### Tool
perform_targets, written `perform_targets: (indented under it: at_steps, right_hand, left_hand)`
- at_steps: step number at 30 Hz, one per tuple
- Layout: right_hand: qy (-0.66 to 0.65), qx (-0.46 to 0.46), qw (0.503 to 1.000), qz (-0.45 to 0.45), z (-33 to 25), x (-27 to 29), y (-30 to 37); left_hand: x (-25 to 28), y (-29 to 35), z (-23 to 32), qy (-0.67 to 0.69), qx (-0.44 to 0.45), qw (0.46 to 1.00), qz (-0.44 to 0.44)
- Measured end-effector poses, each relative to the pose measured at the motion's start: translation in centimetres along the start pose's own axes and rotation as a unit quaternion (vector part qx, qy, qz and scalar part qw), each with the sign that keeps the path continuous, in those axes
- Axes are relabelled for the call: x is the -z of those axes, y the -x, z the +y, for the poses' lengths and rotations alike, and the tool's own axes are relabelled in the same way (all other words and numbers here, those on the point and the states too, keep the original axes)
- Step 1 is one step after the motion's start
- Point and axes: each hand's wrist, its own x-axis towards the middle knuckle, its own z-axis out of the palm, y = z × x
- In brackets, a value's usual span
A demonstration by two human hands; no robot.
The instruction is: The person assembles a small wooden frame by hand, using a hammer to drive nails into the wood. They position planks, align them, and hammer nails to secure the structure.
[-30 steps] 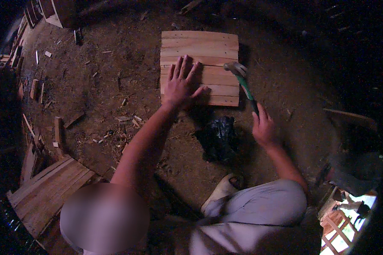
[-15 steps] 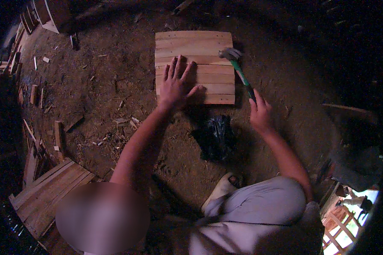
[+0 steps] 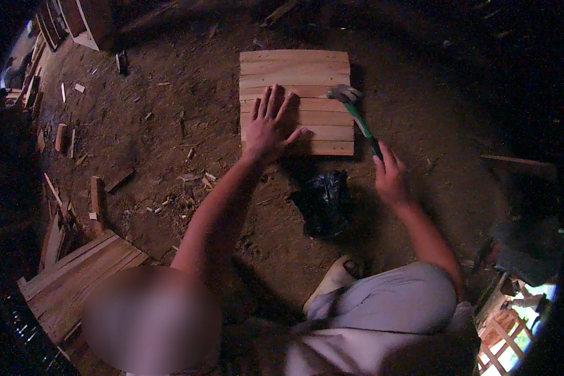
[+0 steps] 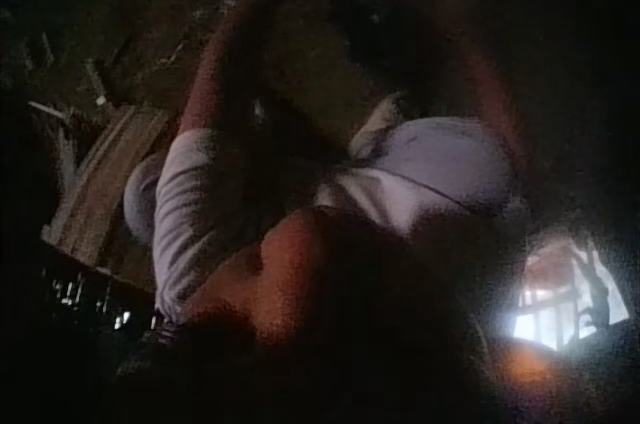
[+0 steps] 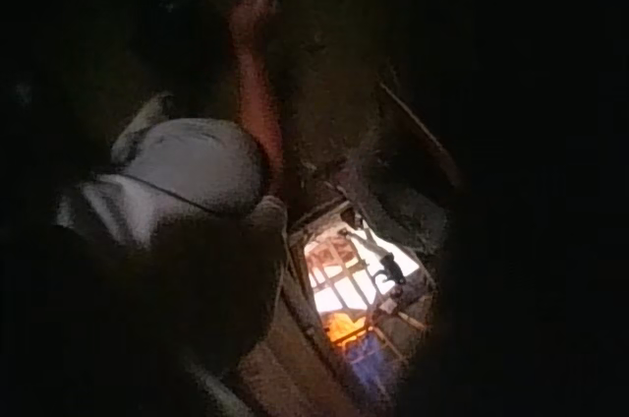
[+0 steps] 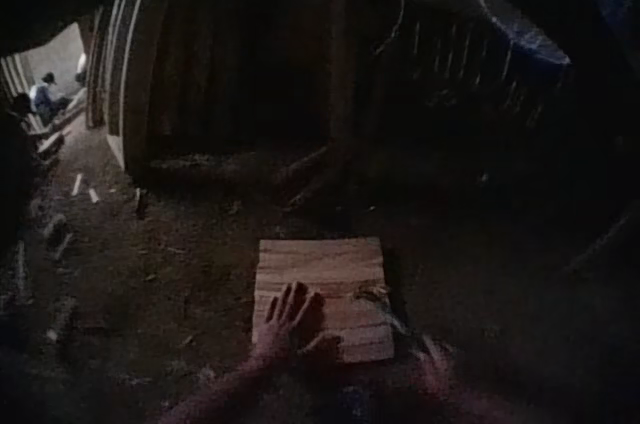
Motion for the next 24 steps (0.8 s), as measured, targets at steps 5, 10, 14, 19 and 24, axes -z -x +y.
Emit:
perform_targets:
  at_steps: [5, 10, 14, 19, 24]
  right_hand:
    - [0.081, -0.006, 0.994, -0.072, 1.5, -1.1, 0.9]
    - [0.061, 0.021, 0.997, -0.048, 2.5, -1.3, 1.1]
    - [0.018, 0.011, 1.000, -0.017, 1.3, -0.6, 1.7]
    - [0.090, -0.018, 0.994, -0.059, 2.4, -1.9, 1.0]
    - [0.078, -0.074, 0.986, -0.129, 1.4, -1.0, -0.1]
  left_hand:
    - [-0.5, -0.4, 0.3, -0.005, 0.005, 1.000, 0.007]
    - [-1.0, -0.3, 0.0, -0.015, 0.007, 1.000, 0.007]
    - [-1.1, -0.3, -0.1, -0.008, 0.009, 1.000, 0.011]
    - [-1.1, -0.7, 0.3, -0.022, 0.006, 1.000, 0.007]
    - [-1.1, -0.3, -0.1, -0.041, 0.013, 0.999, -0.015]
